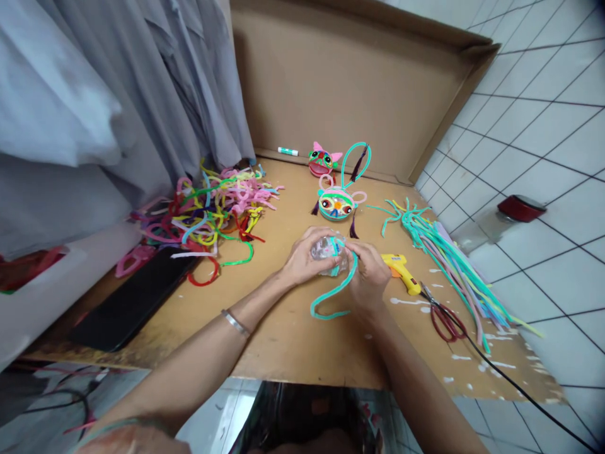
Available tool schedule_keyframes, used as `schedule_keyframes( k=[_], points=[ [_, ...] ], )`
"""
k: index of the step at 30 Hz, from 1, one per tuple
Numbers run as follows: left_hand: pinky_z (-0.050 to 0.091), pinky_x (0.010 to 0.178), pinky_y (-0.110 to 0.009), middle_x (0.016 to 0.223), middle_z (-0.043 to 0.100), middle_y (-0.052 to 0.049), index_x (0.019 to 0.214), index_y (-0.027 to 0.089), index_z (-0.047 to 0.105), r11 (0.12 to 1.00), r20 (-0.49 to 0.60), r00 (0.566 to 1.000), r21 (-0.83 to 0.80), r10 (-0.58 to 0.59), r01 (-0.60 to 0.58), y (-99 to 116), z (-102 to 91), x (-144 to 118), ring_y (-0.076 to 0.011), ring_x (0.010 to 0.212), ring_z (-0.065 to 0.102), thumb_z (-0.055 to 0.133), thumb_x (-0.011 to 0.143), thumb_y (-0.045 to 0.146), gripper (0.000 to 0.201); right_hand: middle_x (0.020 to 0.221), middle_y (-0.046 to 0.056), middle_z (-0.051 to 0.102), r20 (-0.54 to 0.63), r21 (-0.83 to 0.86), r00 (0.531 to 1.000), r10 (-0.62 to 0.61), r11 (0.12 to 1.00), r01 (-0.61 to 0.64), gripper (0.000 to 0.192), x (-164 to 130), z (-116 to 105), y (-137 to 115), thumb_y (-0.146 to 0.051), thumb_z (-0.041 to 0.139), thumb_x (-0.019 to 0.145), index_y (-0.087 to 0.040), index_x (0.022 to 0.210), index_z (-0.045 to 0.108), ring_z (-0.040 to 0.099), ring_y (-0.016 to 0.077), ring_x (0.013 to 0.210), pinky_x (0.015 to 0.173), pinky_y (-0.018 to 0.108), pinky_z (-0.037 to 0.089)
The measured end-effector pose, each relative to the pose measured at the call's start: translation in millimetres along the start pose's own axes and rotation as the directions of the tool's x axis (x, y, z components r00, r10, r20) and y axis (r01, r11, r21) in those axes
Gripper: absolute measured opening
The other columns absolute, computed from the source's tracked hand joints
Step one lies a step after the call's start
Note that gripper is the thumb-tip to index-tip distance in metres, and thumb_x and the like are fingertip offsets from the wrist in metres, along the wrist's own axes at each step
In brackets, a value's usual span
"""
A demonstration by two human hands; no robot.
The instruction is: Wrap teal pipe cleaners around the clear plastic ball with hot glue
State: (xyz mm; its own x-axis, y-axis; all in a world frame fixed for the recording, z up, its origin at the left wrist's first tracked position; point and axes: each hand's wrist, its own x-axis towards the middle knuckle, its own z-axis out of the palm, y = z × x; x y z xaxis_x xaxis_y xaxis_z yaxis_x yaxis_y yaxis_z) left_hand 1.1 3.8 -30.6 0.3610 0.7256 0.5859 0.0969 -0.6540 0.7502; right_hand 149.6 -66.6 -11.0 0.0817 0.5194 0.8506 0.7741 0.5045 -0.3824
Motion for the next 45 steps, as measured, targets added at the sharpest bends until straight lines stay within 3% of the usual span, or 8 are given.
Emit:
schedule_keyframes(
  k=[10,19,26,41,45],
  points=[
    [0.046,0.107,-0.041,0.123,0.065,-0.01,0.116,0.021,0.063,1.0,0.021,1.0,0.02,0.011,-0.011,0.5,0.8,-1.8,-0.0248,0.121,0.059,0.074,0.077,0.035,0.043,0.09,0.006,0.076,0.019,-0.032,0.999,-0.033,0.999,0.033,0.02,2.0,2.3,0.0,-0.021,0.052,0.093,-0.026,0.098,0.07,0.072,0.0197,0.084,0.079,0.034,0.057],
    [0.048,0.105,-0.042,0.123,0.066,-0.011,0.117,0.021,0.062,0.993,0.006,0.995,0.048,0.104,-0.104,-4.1,2.2,-1.5,-0.0256,0.12,0.06,0.072,0.077,0.039,0.045,0.087,0.006,0.075,0.053,-0.123,0.997,-0.055,0.991,0.061,0.02,3.4,3.7,-1.9,-0.023,0.049,0.096,-0.022,0.095,0.069,0.07,0.0174,0.083,0.079,0.031,0.056],
    [0.049,0.105,-0.041,0.124,0.067,-0.01,0.119,0.021,0.061,0.988,0.016,0.993,0.094,0.119,-0.12,-5.4,2.3,-2.1,-0.0253,0.121,0.061,0.071,0.078,0.037,0.045,0.087,0.006,0.074,0.018,-0.137,0.993,-0.119,0.983,0.12,0.017,2.0,3.8,-4.1,-0.02,0.05,0.095,-0.021,0.096,0.067,0.07,0.0163,0.082,0.077,0.028,0.055],
    [0.05,0.105,-0.041,0.124,0.067,-0.012,0.12,0.019,0.06,0.978,0.021,0.985,0.119,0.17,-0.171,-3.3,1.2,-2.4,-0.0255,0.121,0.061,0.07,0.078,0.032,0.045,0.085,0.006,0.074,0.048,-0.17,0.994,-0.095,0.98,0.101,0.019,2.7,5.4,-4.0,-0.021,0.049,0.096,-0.02,0.093,0.068,0.07,0.0161,0.08,0.076,0.028,0.056],
    [0.051,0.104,-0.04,0.123,0.068,-0.011,0.118,0.02,0.06,0.984,0.033,0.99,0.111,0.137,-0.14,-1.3,0.2,-1.3,-0.0255,0.121,0.062,0.068,0.079,0.032,0.041,0.085,0.007,0.075,0.077,-0.153,0.994,-0.075,0.984,0.086,0.018,2.2,5.3,-2.3,-0.022,0.051,0.096,-0.02,0.092,0.068,0.07,0.0167,0.082,0.077,0.029,0.056]
  ],
)
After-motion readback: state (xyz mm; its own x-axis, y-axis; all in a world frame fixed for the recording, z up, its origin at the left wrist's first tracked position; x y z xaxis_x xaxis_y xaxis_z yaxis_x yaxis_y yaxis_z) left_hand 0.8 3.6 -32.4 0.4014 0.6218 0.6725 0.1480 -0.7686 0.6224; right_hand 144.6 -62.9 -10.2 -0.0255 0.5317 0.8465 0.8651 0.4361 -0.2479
